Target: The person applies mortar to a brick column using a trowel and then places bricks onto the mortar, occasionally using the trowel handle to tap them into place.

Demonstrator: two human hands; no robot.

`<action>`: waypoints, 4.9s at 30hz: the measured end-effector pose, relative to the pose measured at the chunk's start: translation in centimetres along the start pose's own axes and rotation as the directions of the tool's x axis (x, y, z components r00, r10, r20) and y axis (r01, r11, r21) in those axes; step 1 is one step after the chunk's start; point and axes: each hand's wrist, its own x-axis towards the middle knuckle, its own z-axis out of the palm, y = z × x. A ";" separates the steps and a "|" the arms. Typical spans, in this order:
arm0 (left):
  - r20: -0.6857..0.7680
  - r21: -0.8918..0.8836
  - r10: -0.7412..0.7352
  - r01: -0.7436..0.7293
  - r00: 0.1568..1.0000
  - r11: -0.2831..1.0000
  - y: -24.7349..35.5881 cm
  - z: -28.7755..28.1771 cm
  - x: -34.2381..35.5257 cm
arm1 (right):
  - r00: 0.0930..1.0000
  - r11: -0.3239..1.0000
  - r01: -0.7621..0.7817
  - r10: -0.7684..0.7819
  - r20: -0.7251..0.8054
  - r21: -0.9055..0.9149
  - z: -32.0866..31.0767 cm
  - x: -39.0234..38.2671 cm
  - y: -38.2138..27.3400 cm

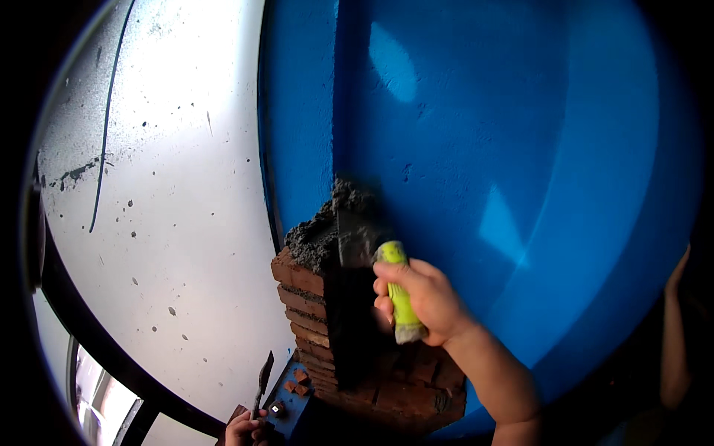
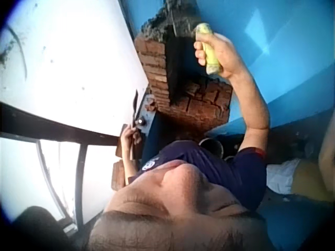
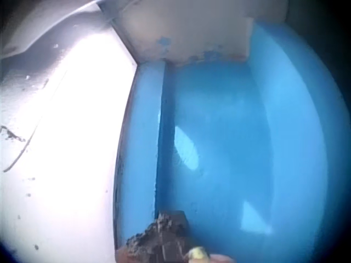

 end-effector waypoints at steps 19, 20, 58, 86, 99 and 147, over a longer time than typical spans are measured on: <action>-0.084 0.016 0.074 -0.073 0.994 0.997 -0.8 -3.0 -1.4 | 0.762 -0.283 -0.091 -0.637 0.116 -0.955 -8.8 11.1 -3.8; -0.078 0.022 0.083 -0.081 0.994 0.996 -0.9 -3.2 -1.5 | 0.786 -0.399 -0.120 -0.598 0.159 -0.909 -8.1 10.5 -4.6; 0.144 -0.065 -0.056 0.066 0.988 0.996 2.5 -3.2 3.3 | 0.964 -0.463 -0.025 -0.246 0.101 -0.886 2.5 -0.6 -5.1; 0.181 -0.022 -0.115 0.121 0.977 0.992 1.9 -4.3 3.9 | 0.876 -0.976 0.106 0.001 0.483 -0.190 3.5 14.9 -10.9; 0.168 -0.016 -0.115 0.119 0.979 0.993 3.1 -5.5 3.0 | 0.965 -0.675 0.058 -0.149 0.214 -0.735 5.7 7.5 -13.4; 0.022 0.281 -0.088 0.078 0.996 0.956 -1.0 1.2 -3.8 | 0.978 0.976 0.200 -0.194 -0.069 0.088 -13.0 7.5 16.2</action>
